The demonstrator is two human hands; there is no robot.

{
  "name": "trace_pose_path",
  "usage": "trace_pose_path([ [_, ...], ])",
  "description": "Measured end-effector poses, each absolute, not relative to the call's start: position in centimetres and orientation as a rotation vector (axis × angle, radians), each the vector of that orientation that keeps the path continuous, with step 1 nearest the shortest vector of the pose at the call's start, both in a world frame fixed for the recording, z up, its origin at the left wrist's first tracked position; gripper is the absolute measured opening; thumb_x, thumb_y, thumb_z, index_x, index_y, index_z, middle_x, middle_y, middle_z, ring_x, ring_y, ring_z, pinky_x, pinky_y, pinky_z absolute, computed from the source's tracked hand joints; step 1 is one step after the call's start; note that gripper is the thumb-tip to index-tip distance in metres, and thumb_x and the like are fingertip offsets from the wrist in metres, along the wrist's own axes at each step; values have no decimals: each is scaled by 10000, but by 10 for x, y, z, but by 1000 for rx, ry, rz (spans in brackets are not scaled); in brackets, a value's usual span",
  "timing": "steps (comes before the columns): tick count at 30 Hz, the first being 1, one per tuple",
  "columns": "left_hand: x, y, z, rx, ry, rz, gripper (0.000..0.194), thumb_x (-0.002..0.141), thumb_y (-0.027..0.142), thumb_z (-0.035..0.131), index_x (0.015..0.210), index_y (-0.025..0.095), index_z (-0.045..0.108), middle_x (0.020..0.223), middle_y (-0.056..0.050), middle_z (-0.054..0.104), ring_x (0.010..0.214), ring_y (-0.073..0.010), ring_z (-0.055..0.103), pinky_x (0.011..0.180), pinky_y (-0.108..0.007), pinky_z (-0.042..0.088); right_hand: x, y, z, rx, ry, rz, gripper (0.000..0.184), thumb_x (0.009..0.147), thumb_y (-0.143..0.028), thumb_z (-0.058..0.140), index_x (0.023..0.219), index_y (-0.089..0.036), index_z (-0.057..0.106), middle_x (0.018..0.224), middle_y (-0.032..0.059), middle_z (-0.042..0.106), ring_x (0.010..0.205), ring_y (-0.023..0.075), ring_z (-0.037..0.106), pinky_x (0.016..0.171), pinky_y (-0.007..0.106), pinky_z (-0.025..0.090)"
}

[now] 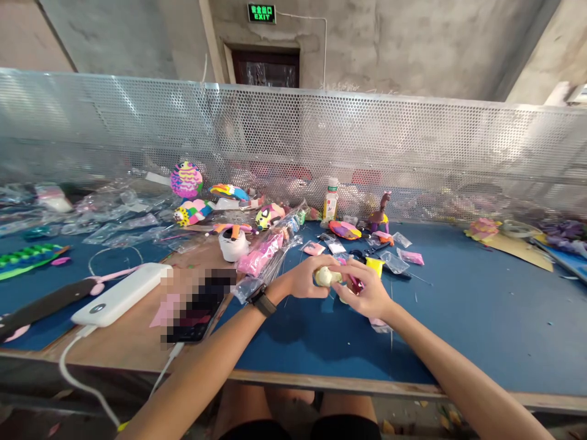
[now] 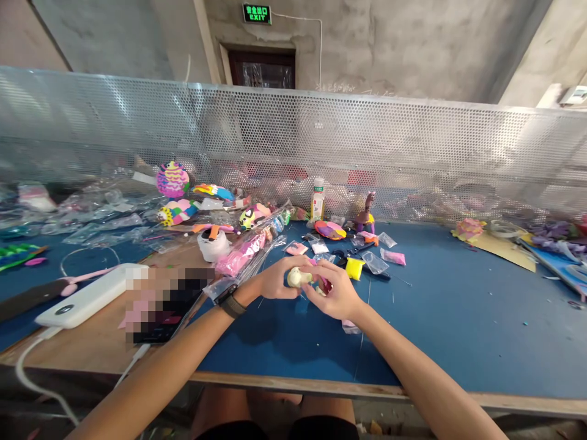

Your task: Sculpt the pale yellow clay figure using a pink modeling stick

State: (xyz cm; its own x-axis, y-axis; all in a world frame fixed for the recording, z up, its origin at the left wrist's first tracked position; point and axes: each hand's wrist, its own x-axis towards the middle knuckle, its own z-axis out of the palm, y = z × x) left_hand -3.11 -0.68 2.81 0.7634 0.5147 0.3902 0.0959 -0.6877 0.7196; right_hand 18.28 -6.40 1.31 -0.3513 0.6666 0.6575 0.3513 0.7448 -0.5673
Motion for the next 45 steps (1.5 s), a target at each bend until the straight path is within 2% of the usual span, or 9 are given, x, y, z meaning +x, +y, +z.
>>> trace_pose_path([
  [6,-32,-2,21,2429,410,887,432,682,194,673,1114,189,649,1155,-109,724,1092,-287,687,1011,-421,538,183,-61,6,-752,-1993,203,238,1013,-391,679,1083,-237,846,762,24,636,530,118,466,542,280,472],
  [12,-33,-2,26,2534,413,992,404,732,259,711,1129,206,653,1146,-106,734,1094,-291,684,1111,-488,473,179,-69,5,-787,-1955,37,237,996,-346,674,1091,-234,860,750,44,671,544,131,537,520,273,458],
  [18,-31,1,22,2550,496,1064,428,809,503,769,1097,199,682,1142,-126,737,1098,-295,664,1095,-481,481,167,-79,1,-963,-1829,-81,311,912,-508,782,1053,-246,871,731,59,689,576,162,605,559,285,522],
  [22,-29,1,20,2554,441,1050,390,813,418,743,1127,197,677,1149,-125,745,1102,-289,680,1118,-487,473,162,-80,-4,-957,-1798,-100,268,973,-477,741,1014,-248,874,728,60,685,577,150,602,570,271,518],
  [28,-30,0,19,2441,410,899,387,747,348,774,1079,177,673,1111,-130,753,1004,-279,702,959,-419,543,177,-70,1,-898,-1974,-18,380,1005,-558,683,1132,-249,861,828,82,700,651,162,623,606,274,530],
  [31,-32,-3,21,2394,450,827,338,733,306,741,1035,169,677,1041,-91,745,896,-233,685,847,-350,539,187,-66,12,-796,-2064,92,401,1018,-551,675,1228,-245,826,822,57,668,607,146,567,577,277,514],
  [34,-32,-7,23,2352,469,748,248,727,260,683,954,161,665,909,-47,710,744,-174,621,703,-288,489,190,-64,18,-699,-2065,152,346,1029,-495,682,1203,-229,818,783,32,634,571,134,510,554,278,496],
  [39,-29,-13,26,2352,455,700,158,724,243,657,857,167,620,859,-34,665,732,-160,573,696,-285,468,189,-66,21,-701,-2091,192,329,1016,-523,691,1111,-239,827,747,24,612,597,152,521,590,296,514],
  [45,-28,-14,24,2341,432,702,181,714,243,656,870,170,599,820,-7,640,701,-140,540,667,-268,442,191,-68,25,-680,-2152,194,317,1037,-494,667,1169,-247,815,799,36,653,663,168,589,656,299,548],
])
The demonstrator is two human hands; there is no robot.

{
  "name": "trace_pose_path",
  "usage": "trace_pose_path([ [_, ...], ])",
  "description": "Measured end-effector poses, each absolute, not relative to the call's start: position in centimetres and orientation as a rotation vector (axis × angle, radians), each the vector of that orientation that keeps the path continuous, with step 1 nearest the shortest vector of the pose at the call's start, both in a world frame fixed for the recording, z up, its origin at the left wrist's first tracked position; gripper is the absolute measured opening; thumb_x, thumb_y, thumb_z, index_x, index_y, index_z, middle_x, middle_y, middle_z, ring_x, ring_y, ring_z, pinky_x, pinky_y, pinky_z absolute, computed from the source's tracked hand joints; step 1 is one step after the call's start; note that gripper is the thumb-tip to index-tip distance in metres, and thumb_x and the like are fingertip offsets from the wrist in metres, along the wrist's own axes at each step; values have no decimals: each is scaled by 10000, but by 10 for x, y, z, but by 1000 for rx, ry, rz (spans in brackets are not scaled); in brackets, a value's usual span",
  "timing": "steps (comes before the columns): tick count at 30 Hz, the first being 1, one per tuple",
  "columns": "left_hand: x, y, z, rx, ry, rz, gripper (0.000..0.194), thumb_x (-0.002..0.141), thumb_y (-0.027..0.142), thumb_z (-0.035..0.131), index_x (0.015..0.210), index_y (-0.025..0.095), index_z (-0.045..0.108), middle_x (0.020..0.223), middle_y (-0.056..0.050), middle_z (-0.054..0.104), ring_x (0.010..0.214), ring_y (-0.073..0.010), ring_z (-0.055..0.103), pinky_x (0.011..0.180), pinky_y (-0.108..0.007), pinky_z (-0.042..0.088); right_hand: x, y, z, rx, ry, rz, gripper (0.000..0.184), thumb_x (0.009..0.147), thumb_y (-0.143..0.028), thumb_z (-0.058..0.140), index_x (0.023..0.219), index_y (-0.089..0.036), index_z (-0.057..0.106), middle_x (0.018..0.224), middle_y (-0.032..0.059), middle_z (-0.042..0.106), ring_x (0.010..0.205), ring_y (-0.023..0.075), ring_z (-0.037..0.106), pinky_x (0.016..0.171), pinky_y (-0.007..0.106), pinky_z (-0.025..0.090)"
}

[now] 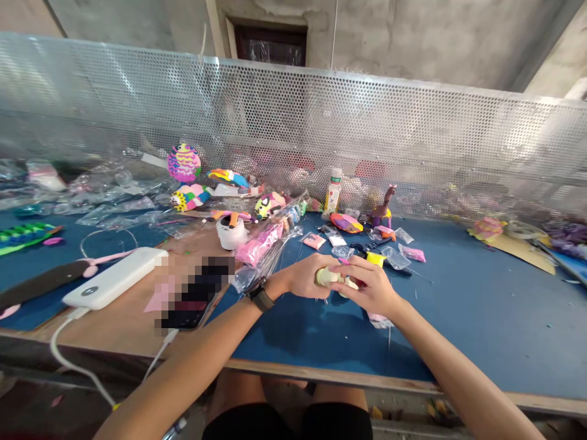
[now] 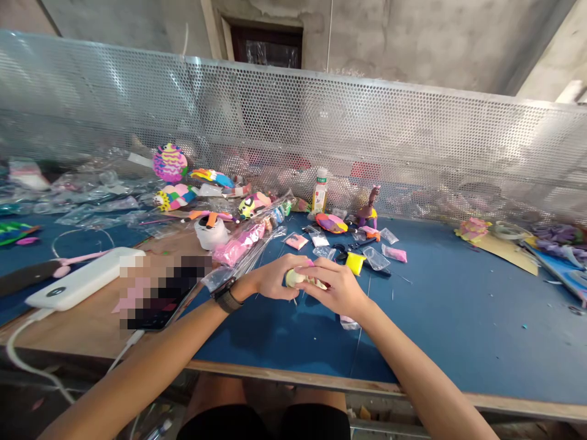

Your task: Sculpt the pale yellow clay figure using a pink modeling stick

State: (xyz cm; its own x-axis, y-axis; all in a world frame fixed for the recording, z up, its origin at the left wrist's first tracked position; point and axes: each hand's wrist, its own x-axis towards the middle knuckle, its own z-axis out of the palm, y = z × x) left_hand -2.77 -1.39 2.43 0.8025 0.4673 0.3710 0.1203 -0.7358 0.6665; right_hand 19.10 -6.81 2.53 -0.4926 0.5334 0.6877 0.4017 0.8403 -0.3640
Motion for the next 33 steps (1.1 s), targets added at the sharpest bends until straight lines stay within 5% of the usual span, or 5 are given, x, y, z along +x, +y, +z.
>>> trace_pose_path([
  [6,-27,-14,22,2398,355,761,148,722,245,635,845,183,579,818,-10,611,702,-139,523,682,-279,427,191,-70,28,-637,-2182,158,263,1073,-437,626,1166,-260,797,867,35,682,682,149,619,656,268,530],
  [17,-19,-14,15,2506,420,1003,308,723,432,782,884,206,647,875,-48,699,806,-212,642,809,-351,518,171,-80,14,-870,-1924,38,414,985,-584,694,1124,-217,826,728,28,611,565,140,507,535,275,463],
  [24,-14,-11,10,2557,455,1470,271,863,395,761,971,222,582,892,-36,681,818,-201,637,814,-355,527,160,-83,6,-801,-1763,-111,214,994,-400,738,1034,-220,845,700,9,634,532,111,573,522,234,490],
  [33,-14,-13,14,2631,435,1514,253,912,408,716,993,233,552,912,-37,667,842,-205,639,843,-379,559,167,-79,12,-700,-1877,-130,169,995,-337,752,1080,-214,832,759,23,688,592,120,643,577,224,526],
])
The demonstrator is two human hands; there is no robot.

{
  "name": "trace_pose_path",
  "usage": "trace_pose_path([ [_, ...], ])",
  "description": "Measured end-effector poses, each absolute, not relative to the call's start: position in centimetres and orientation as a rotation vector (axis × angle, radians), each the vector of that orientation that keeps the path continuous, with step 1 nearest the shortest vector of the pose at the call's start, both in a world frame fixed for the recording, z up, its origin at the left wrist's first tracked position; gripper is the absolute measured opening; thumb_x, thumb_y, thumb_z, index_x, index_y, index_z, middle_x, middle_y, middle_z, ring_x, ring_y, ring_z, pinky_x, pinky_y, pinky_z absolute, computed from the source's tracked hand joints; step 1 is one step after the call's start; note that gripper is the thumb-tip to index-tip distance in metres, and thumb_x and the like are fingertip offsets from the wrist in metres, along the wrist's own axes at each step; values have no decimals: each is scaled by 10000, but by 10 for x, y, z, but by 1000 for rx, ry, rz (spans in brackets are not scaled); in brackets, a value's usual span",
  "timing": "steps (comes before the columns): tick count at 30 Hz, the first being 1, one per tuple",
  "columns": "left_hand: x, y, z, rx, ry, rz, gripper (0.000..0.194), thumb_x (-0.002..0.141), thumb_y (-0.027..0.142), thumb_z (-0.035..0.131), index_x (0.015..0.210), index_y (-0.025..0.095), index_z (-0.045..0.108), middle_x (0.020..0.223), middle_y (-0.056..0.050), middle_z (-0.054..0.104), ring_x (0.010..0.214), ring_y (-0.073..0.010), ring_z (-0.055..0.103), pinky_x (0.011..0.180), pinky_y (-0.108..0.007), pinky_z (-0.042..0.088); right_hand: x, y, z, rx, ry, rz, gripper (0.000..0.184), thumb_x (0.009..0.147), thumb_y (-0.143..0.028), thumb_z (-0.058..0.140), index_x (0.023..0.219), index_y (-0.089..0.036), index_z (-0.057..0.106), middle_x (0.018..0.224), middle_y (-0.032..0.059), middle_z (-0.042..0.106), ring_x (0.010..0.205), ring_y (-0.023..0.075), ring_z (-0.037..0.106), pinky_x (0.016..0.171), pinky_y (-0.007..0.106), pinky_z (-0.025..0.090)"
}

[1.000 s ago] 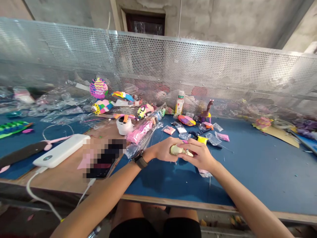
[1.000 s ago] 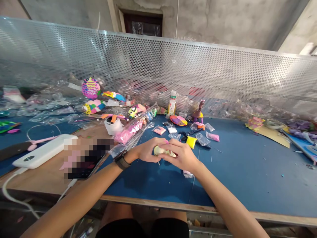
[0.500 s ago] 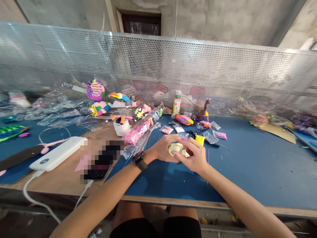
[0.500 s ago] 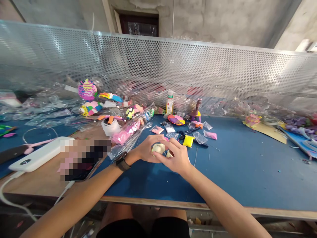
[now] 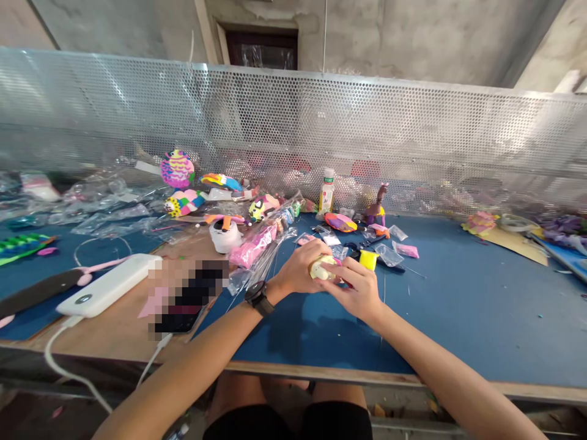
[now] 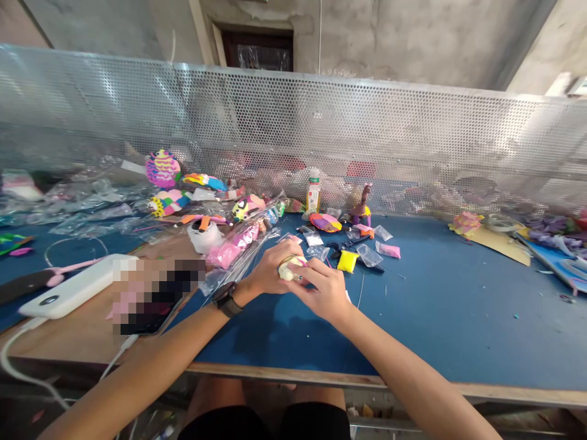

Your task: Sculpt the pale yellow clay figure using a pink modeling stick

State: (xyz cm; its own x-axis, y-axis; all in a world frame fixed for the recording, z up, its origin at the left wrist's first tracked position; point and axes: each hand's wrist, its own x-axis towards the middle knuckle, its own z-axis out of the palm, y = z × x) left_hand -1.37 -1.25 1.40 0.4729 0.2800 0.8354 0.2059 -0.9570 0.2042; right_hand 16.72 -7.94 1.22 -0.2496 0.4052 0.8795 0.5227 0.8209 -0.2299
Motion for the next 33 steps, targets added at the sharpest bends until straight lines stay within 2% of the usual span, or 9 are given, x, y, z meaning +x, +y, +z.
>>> trace_pose_path([
  [7,-17,-8,10,2663,486,1412,250,914,390,690,1061,232,566,995,-56,702,912,-218,675,853,-386,572,169,-79,17,-741,-1916,-189,215,983,-406,761,1039,-209,829,770,31,723,601,118,662,566,223,510],
  [12,-17,-8,10,2673,598,1400,217,916,377,658,1047,228,568,943,-48,706,844,-207,674,828,-377,571,165,-81,19,-786,-1862,-195,161,990,-337,745,1019,-203,829,741,24,698,586,116,634,545,228,479],
  [16,-16,-7,12,2695,559,1405,222,927,381,660,1053,224,565,961,-59,716,888,-219,689,859,-390,570,162,-82,20,-797,-1839,-176,163,989,-348,744,1019,-209,823,721,15,675,580,115,610,549,225,479],
  [23,-20,-9,19,2711,497,1326,237,882,434,622,1005,230,616,922,-51,756,855,-250,703,1022,-509,507,164,-84,22,-722,-1837,-200,155,971,-317,749,1052,-191,791,717,5,649,537,109,549,513,233,450],
  [25,-22,-11,23,2704,444,1284,261,847,451,635,980,227,638,899,-50,765,821,-251,712,1034,-514,503,167,-84,23,-662,-1883,-159,163,961,-291,750,1090,-196,784,732,5,648,534,108,530,514,236,448],
  [29,-25,-18,31,2650,334,1115,254,760,436,719,887,220,675,805,-26,767,693,-214,697,960,-451,551,175,-82,28,-541,-1965,22,189,952,-303,775,1116,-210,779,698,-16,604,531,112,474,520,247,446],
  [33,-22,-26,32,2556,237,1036,273,752,447,813,856,225,694,743,30,766,669,-179,718,1081,-448,516,181,-81,36,-447,-2014,193,149,956,-336,800,1038,-212,791,728,-8,642,534,101,455,503,241,433],
])
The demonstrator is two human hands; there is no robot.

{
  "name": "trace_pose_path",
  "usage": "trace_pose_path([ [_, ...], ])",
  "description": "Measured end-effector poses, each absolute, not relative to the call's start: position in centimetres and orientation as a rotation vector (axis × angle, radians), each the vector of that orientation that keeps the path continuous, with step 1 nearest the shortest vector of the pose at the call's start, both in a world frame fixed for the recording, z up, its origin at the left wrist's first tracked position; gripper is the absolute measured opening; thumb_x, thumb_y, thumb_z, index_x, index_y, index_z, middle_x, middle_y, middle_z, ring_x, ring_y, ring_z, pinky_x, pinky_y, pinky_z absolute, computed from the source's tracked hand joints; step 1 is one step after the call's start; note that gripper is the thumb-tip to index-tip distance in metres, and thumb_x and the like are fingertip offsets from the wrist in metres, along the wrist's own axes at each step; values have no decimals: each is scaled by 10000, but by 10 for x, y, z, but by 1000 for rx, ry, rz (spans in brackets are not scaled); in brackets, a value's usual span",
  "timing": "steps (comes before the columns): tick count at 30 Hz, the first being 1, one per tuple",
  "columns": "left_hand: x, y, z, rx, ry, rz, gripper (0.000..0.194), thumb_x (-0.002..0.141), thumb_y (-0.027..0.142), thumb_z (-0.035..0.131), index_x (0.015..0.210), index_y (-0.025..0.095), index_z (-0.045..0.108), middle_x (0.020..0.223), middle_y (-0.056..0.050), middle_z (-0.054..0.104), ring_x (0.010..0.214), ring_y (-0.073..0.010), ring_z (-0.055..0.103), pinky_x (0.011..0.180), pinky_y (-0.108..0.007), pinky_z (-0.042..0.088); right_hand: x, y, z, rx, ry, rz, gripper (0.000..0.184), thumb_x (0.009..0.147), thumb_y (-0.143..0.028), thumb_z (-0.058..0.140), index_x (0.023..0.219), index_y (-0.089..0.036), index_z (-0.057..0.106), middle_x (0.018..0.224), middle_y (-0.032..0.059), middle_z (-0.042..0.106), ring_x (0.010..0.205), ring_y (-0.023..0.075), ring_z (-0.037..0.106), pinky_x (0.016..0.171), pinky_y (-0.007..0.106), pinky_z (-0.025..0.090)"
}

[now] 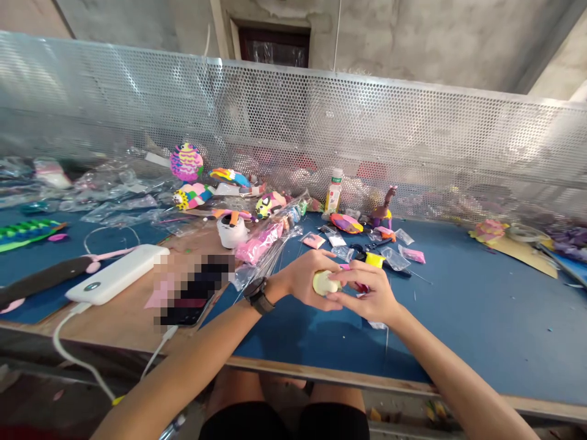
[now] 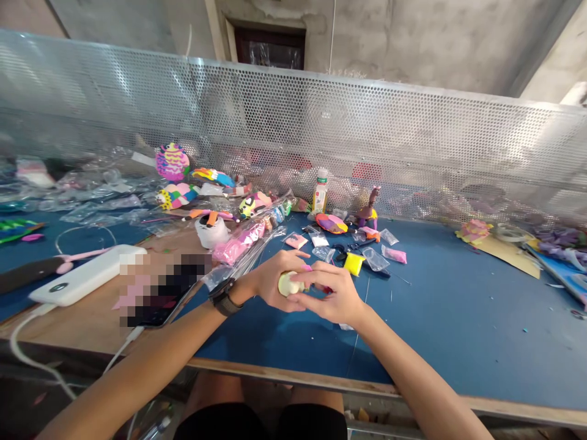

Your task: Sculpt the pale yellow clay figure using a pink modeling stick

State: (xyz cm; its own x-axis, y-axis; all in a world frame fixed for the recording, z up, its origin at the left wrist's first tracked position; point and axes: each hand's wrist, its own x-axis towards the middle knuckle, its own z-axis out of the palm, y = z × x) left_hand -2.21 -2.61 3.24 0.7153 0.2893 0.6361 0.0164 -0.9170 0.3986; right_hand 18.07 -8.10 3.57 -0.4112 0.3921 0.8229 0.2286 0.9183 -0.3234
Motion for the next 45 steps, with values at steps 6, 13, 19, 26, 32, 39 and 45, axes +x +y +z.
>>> trace_pose_path([
  [6,-16,-33,28,2523,206,979,334,721,484,862,786,228,657,731,24,762,666,-174,712,976,-407,567,187,-84,46,-446,-2100,285,242,933,-449,826,1003,-218,811,703,-16,642,519,95,463,498,241,452],
  [13,-16,-31,26,2633,209,985,319,750,507,820,837,241,667,686,53,725,601,-152,668,1025,-444,567,189,-84,43,-420,-2113,214,208,952,-453,801,1005,-254,832,722,3,674,559,125,539,545,273,507],
  [19,-19,-24,22,2755,177,1181,400,784,615,761,947,254,708,828,-4,787,823,-229,769,1038,-478,571,184,-88,43,-468,-2092,233,368,876,-504,864,1092,-217,783,727,-22,604,575,120,481,522,259,443],
  [26,-22,-26,24,2855,267,1318,387,839,618,738,964,255,690,938,-21,791,876,-218,747,1067,-477,524,182,-92,41,-528,-2029,139,408,817,-518,901,1060,-220,762,665,-42,541,570,135,448,531,275,419],
  [32,-22,-28,29,2866,234,1346,353,864,583,731,984,257,670,946,-15,788,877,-213,737,1020,-460,516,179,-93,42,-481,-2042,117,312,848,-462,885,1016,-228,766,696,-27,598,541,121,470,501,266,420],
  [39,-22,-25,24,2812,285,1251,350,859,537,711,1068,258,676,1017,-38,791,918,-227,733,1055,-458,503,177,-94,40,-475,-2044,50,221,890,-376,852,1029,-237,750,721,-20,623,534,120,489,512,263,447],
  [45,-19,-23,23,2806,365,1317,357,889,570,609,1010,236,647,965,-44,788,903,-244,739,996,-455,505,179,-87,31,-604,-2031,-24,236,913,-367,802,1091,-232,726,756,-10,621,568,130,519,528,262,463],
])
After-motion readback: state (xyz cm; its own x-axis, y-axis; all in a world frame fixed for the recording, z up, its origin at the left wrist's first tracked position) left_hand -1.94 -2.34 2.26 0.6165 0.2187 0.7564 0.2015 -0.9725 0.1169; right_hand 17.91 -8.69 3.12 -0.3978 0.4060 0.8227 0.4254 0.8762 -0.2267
